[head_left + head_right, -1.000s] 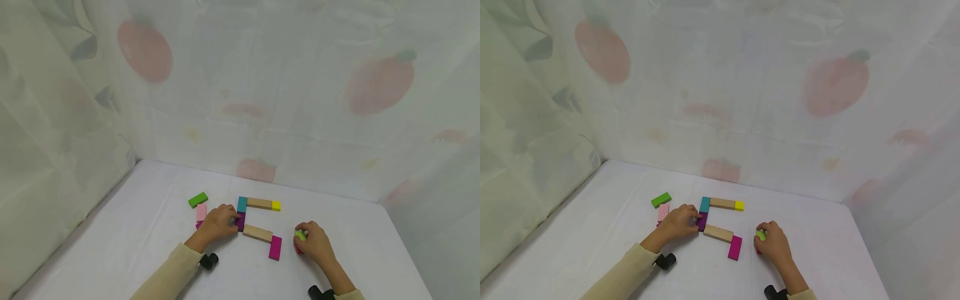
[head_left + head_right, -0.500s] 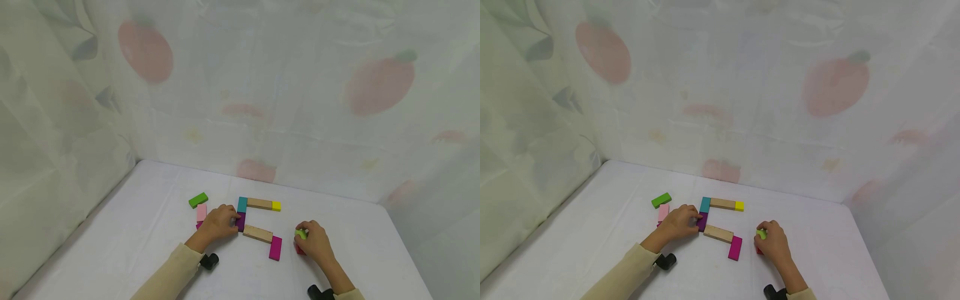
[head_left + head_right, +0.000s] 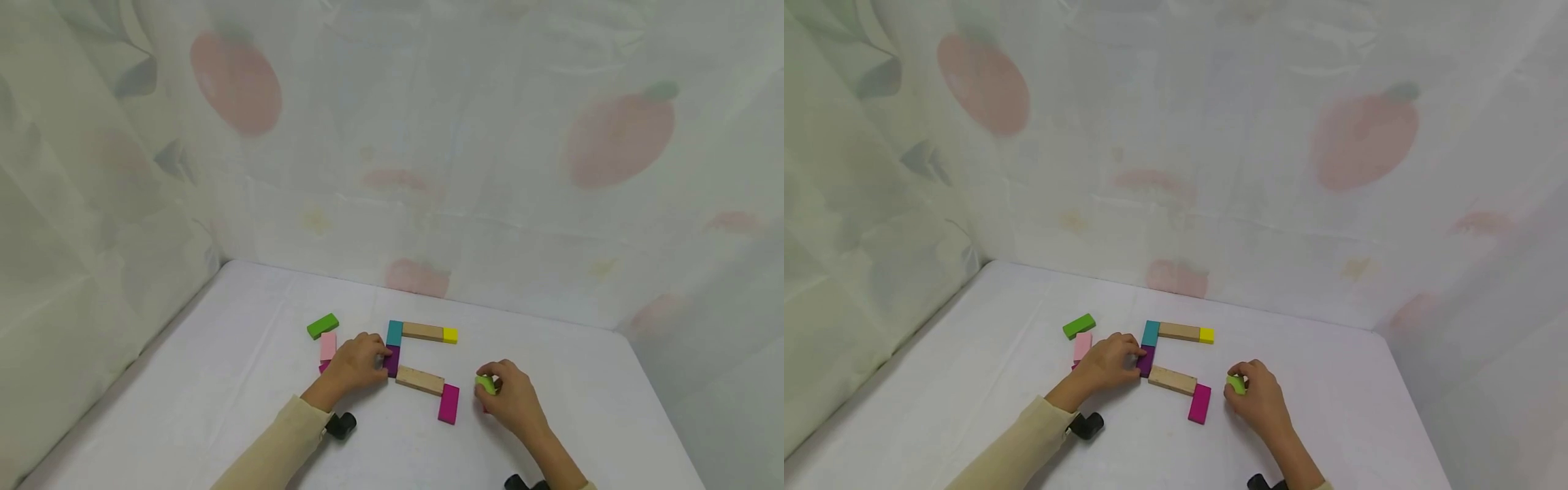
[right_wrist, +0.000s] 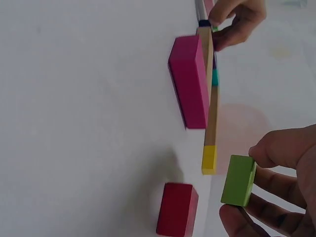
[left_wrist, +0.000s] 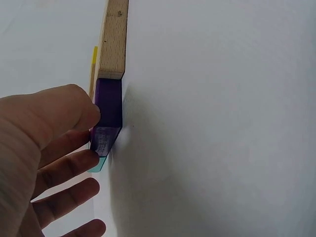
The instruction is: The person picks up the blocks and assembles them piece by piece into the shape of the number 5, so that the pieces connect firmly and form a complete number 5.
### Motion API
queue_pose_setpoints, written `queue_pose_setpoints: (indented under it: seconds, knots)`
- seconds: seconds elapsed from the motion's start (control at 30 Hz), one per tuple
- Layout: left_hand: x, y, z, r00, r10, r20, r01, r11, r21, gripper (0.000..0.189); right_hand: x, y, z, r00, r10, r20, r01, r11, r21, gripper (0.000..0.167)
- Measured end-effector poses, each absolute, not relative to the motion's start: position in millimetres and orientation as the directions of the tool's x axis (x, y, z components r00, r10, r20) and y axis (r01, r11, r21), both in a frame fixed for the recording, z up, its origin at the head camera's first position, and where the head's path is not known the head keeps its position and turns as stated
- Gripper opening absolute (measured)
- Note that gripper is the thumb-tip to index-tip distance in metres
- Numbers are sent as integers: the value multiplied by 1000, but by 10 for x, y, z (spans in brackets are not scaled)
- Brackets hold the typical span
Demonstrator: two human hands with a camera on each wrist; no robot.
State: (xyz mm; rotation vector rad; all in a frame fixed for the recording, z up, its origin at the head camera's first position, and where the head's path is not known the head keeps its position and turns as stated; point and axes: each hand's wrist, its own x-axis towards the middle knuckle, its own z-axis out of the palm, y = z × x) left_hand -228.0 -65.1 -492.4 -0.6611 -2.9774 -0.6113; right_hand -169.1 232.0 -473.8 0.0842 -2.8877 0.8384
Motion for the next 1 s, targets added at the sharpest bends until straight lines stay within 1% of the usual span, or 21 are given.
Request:
queue_pose_setpoints:
  seconds: [0.23,0.37,0.7,1.0]
  knots:
    - [-2276,-655,-4916,-908,405,109,415,833,366,31,-1518,2180,-4764,-987,-83,139,-146,829,-539,16]
    - [-2278,-660,-4917,-906,407,114,419,832,364,31,-1424,2129,-4798,-987,-114,116,-160,822,-546,18]
    - [-2301,-655,-4943,-909,403,111,414,831,371,31,-1270,2032,-4821,-965,-252,66,-244,784,-571,15]
    - [-2289,-656,-4940,-906,407,117,420,829,368,31,-1219,1892,-4816,-962,-266,-68,-175,784,-596,21]
